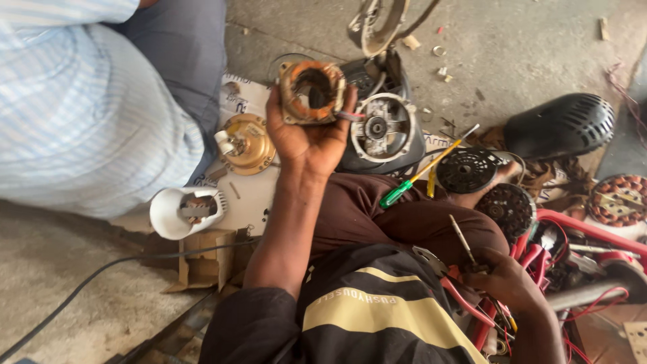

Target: The person disassembles a small electrical motor using a screwdriver, removing the housing and internal components. They then inspect the rotor and stator parts individually before placing them back together.

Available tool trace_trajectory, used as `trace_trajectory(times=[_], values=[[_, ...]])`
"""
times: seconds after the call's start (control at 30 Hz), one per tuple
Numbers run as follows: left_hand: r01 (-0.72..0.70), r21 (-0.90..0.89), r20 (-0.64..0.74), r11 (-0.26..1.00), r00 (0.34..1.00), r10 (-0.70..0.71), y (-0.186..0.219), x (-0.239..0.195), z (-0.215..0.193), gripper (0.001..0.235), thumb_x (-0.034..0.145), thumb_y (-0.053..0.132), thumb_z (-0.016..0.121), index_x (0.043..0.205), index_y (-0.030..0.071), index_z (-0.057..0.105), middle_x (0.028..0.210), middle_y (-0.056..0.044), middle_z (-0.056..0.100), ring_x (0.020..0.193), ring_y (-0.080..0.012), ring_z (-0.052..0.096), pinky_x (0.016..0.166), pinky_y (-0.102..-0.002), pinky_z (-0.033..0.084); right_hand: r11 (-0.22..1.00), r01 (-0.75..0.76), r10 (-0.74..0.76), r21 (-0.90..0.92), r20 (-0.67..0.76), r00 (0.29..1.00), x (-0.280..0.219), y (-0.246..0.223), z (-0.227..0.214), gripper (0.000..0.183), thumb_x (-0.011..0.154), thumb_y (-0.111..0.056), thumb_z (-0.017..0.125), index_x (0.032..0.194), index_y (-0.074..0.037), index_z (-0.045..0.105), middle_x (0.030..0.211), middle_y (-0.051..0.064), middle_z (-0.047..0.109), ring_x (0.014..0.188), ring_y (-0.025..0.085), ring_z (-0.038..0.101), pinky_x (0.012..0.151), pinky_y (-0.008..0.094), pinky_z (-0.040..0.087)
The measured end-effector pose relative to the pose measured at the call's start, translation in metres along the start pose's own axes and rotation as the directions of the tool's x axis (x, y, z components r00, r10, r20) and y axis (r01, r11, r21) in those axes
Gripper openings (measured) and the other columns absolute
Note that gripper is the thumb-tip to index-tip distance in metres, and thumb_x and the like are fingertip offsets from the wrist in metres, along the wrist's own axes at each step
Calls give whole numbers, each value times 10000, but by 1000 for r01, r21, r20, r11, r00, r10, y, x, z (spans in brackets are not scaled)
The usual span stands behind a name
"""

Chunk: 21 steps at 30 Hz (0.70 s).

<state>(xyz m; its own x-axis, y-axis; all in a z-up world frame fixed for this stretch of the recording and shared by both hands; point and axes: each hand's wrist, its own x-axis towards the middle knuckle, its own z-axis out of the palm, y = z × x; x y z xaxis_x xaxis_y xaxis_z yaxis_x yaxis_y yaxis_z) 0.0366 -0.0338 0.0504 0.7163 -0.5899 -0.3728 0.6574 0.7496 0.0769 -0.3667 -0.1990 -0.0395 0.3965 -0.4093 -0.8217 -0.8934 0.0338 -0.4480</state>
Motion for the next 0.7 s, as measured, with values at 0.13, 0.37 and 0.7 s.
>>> trace_trajectory(times=[0.13,0.37,0.7], values=[[109,-93,64,990,993,-104,11,-3,-12,664,888,505,724,1342,40,587,1240,-195,636,1144,-389,642,968,-472,633,989,15,-21,-148,-40,999,-12,-15,1,554,704,-178,872,1238,-92,748,955,99,771,843,200,755,809,357,593],[167,-63,168,984,974,-154,28,-6,-26,680,896,531,738,1351,44,601,1244,-199,656,1140,-431,631,959,-441,635,991,-21,15,-130,-52,999,-24,-29,5,622,689,-166,876,1290,-145,717,934,94,787,828,194,744,801,355,591],[24,52,117,998,993,-30,43,-12,-25,625,925,542,690,1349,91,610,1287,-154,657,1180,-384,640,1032,-536,594,983,41,-32,178,-56,998,-20,-16,7,548,725,-75,808,1261,-45,698,972,129,805,829,196,740,750,339,596]])
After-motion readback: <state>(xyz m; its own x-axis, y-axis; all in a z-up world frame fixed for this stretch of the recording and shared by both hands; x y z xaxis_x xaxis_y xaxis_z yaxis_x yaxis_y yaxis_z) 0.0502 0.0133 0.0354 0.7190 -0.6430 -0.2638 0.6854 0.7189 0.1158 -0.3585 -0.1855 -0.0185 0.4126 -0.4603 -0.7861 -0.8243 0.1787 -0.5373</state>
